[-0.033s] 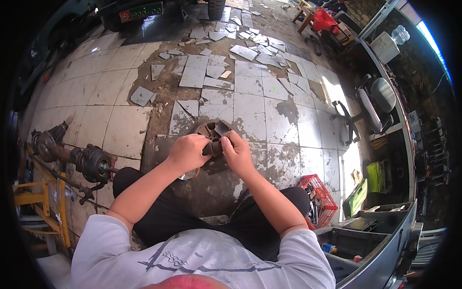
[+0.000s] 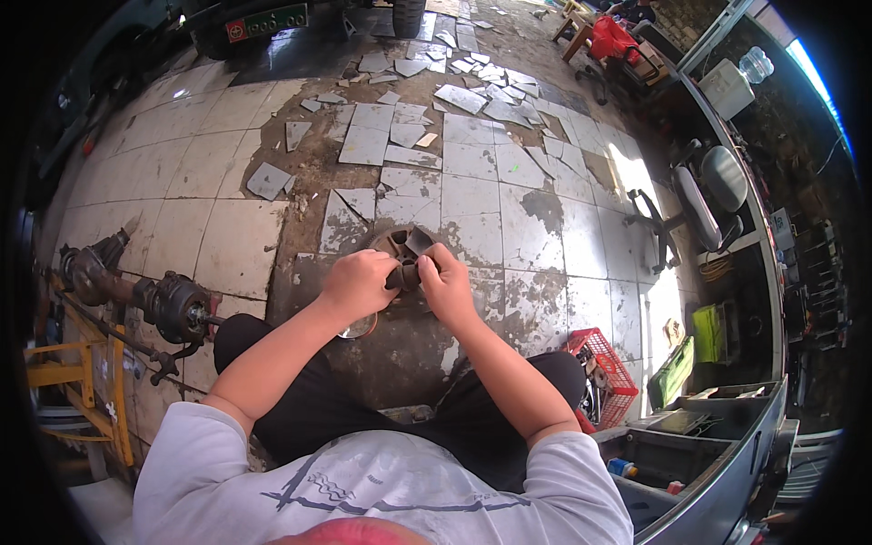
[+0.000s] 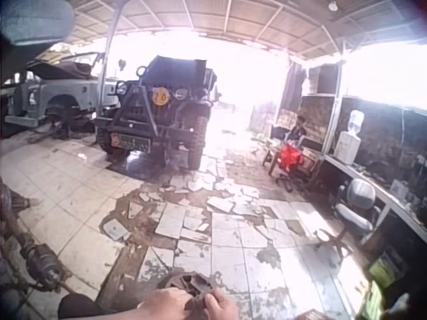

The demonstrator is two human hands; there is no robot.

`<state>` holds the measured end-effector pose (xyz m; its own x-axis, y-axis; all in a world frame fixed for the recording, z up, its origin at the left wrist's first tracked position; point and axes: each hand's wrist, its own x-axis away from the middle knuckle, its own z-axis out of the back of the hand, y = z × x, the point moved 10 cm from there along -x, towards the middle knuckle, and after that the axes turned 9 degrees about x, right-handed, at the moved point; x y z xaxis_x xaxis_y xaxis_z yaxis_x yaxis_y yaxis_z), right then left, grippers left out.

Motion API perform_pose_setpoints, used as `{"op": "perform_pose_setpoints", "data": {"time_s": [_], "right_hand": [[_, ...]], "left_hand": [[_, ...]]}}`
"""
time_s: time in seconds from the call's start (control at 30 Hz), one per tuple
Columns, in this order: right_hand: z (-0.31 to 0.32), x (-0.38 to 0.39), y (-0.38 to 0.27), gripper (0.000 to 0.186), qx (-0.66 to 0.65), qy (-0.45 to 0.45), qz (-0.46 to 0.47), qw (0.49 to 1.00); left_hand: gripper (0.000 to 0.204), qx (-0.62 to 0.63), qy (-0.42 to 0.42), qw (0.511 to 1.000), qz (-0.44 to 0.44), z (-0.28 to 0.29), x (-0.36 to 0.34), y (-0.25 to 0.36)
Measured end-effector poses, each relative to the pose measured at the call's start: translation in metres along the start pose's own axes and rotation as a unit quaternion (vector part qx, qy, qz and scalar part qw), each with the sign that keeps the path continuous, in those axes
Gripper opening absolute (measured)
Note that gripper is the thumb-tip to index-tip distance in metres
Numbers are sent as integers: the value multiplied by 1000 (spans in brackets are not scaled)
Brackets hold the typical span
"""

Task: The person sits on the floor and disassembles a mechanical part, removing small components and placing them into a red can. They then use a metal file to smooth the edges of a small metal piece.

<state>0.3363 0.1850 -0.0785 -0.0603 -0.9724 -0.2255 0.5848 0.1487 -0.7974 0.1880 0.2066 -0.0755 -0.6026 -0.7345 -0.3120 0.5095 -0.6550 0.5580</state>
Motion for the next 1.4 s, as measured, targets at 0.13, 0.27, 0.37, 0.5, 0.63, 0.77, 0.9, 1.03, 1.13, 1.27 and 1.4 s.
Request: {"op": "perform_pose_setpoints", "data": {"time_s": [0.13, 0.27, 0.37, 0.5, 0.63, 0.77, 0.9, 1.03, 1.13, 1.27, 1.4], "right_hand": [[-56, -8, 122, 45, -14, -76, -258, 963], [-72, -17, 127, 49, 95, -67, -201, 973], [-62, -31, 128, 50, 82, -54, -207, 973], [-55, -46, 111, 52, 113, -48, -198, 973], [-46, -49, 113, 47, 107, -15, -160, 981], [-26, -51, 69, 40, 154, 12, -74, 985], [-4, -39, 13, 30, 197, 77, 68, 975], [12, -19, -46, 25, 168, 120, 254, 945], [10, -4, -88, 26, 192, 117, 354, 908], [2, 17, -123, 28, 206, 112, 442, 866], [-2, 35, -138, 25, 209, 84, 510, 830]], "left_hand": [[10, -87, -42, 995, 3, -46, -2, -39], [17, -111, -72, 987, 89, -71, -2, -75], [18, -78, -79, 988, 111, -67, -12, -68], [18, -74, -54, 989, 117, -64, -20, -70], [18, -55, -39, 993, 100, -60, -31, -63], [19, -19, -55, 996, 69, -51, -38, -57], [26, 39, -57, 997, 13, -26, -40, -35], [23, 98, -82, 990, -57, 5, -40, -9], [30, 126, -145, 978, -79, 18, -30, -5], [32, 230, -235, 935, -129, 26, -20, 7], [28, 257, -268, 922, -108, 16, -14, 8]]}}
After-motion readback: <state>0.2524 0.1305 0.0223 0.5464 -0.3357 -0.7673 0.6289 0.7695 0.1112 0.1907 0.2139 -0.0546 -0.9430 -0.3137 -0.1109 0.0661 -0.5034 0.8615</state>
